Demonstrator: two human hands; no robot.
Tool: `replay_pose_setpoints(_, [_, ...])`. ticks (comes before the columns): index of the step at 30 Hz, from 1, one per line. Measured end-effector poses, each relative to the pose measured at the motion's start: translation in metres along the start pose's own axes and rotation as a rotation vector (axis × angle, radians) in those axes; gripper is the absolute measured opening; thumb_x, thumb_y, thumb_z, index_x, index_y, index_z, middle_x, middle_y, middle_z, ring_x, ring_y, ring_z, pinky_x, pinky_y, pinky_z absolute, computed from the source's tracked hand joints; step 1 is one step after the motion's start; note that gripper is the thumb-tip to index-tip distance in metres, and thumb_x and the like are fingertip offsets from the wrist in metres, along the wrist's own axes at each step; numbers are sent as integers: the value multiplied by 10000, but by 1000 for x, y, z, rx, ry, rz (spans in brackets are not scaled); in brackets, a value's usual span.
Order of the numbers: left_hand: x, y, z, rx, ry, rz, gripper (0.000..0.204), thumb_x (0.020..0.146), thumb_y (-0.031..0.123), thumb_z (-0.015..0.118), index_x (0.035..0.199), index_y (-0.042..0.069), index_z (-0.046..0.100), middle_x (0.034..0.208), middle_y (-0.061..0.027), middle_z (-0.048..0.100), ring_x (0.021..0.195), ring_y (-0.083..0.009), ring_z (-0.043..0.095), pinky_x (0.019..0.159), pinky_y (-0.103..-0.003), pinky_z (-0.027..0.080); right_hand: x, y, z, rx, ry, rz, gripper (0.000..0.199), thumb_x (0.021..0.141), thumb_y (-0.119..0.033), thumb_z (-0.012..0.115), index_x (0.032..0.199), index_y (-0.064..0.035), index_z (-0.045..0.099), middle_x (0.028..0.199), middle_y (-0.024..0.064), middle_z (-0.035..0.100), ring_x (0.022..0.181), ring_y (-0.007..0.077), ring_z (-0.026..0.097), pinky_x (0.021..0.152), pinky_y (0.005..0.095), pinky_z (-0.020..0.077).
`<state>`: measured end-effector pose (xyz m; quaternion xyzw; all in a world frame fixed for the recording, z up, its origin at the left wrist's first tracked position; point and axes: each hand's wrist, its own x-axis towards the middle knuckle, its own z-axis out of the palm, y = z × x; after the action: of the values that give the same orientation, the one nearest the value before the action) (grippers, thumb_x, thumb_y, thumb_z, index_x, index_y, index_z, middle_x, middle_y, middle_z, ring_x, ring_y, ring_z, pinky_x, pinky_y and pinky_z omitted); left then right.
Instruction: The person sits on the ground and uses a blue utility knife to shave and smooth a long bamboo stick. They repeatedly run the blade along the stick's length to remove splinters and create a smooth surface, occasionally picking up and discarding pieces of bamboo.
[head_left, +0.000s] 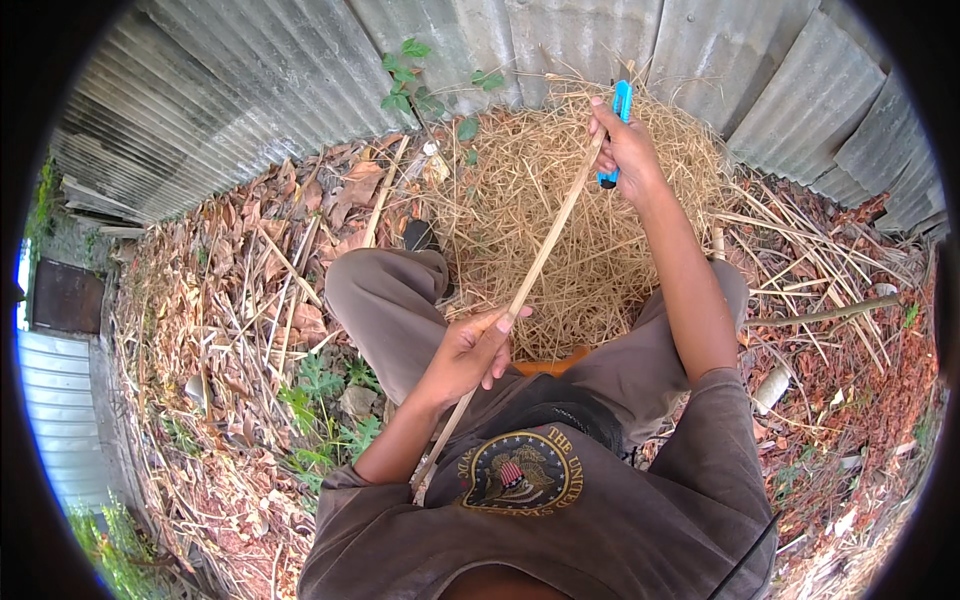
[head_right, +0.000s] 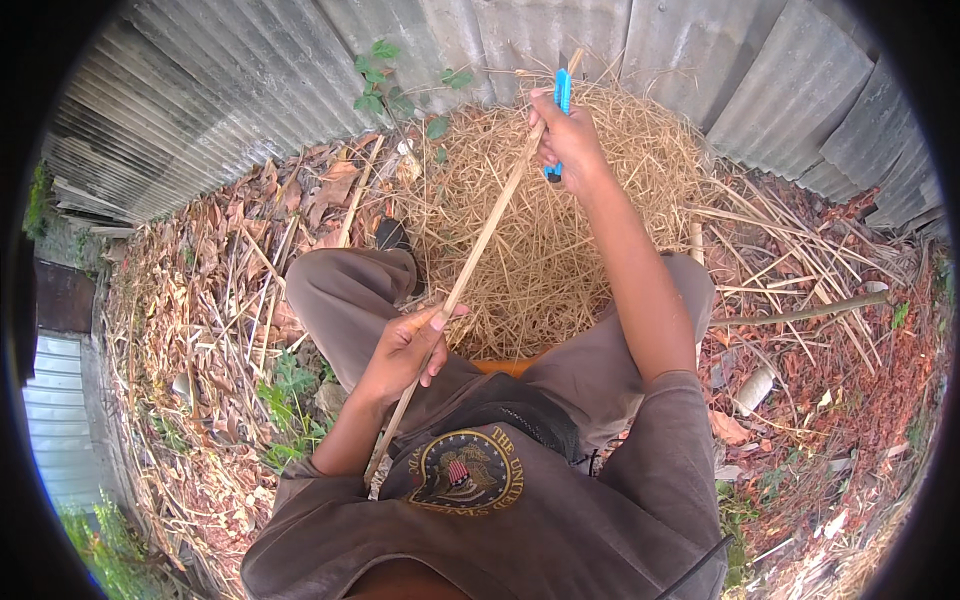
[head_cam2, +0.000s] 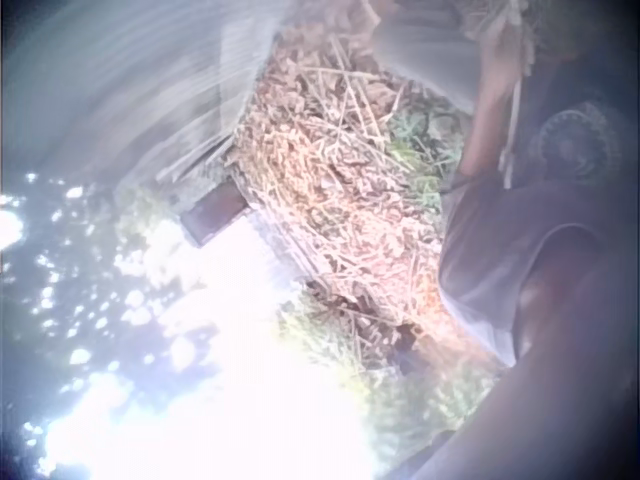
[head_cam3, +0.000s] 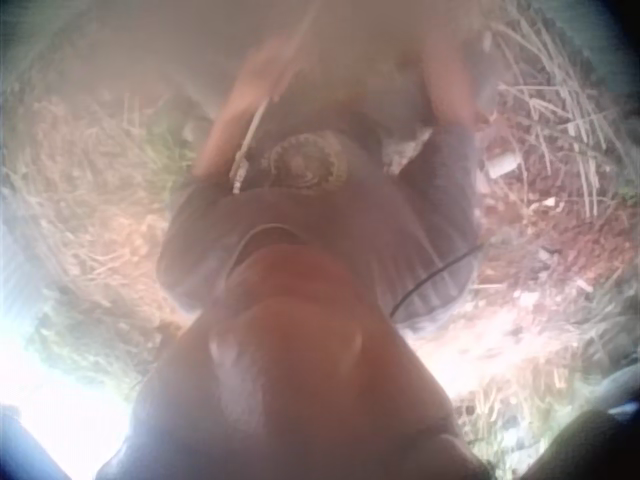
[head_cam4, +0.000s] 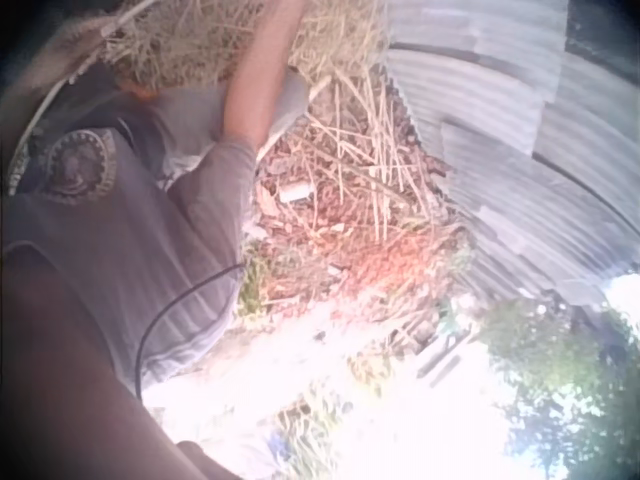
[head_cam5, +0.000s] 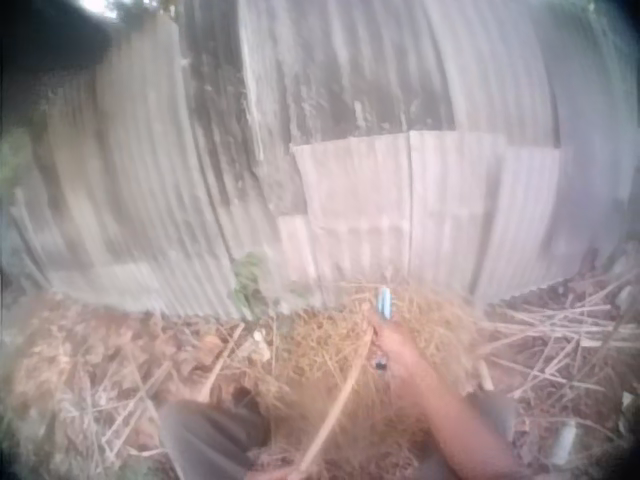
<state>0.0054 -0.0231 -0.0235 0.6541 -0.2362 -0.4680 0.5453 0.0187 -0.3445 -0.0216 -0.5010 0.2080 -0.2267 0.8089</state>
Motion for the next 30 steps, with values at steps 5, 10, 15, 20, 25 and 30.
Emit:
replay_pose_setpoints(5, [-24,-16,-4,16,-4,-73,356,1025,246,425,1288,37,544,568,23,465,475,-27,426,428,-186,376,27,-10,-27,65,178,-70,352,922,-392,604,751,-94,529,485,-36,358,359,70,294,365,242,258])
replay_pose_setpoints(10, [-26,-15,-7,61,152,20,317,1012,222,468,1244,44,591,584,25,479,488,-19,418,432,-188,362,17,4,-9,-376,264,-316,472,904,-523,565,756,-74,578,494,-34,367,377,84,323,384,284,284])
replay_pose_setpoints(15, [-24,-6,-9,159,372,149,303,986,178,523,1242,33,597,582,38,475,492,-12,407,442,-181,338,-62,15,39,-1373,-230,-602,737,772,-788,473,675,-75,634,494,101,547,463,268,594,444,387,455])
replay_pose_setpoints(20, [-27,-14,-4,345,477,297,261,939,94,578,1169,-21,625,662,-87,608,547,-55,493,519,-234,413,-85,29,44,-1481,-255,-727,713,760,-778,497,611,-94,633,463,104,541,446,284,596,440,395,464])
replay_pose_setpoints(25, [-32,-30,1,509,485,451,277,890,18,604,1156,-61,611,853,-286,620,585,-164,578,613,-281,486,-65,17,29,-1518,-100,-666,736,755,-784,497,538,-89,606,426,81,518,395,254,566,407,379,436])
replay_pose_setpoints(30, [-44,-13,3,661,518,357,254,879,0,601,1123,-64,629,828,-274,636,664,-243,672,624,-287,502,-67,28,41,-1512,-156,-758,765,759,-798,471,543,-78,609,429,77,521,408,255,571,407,379,432])
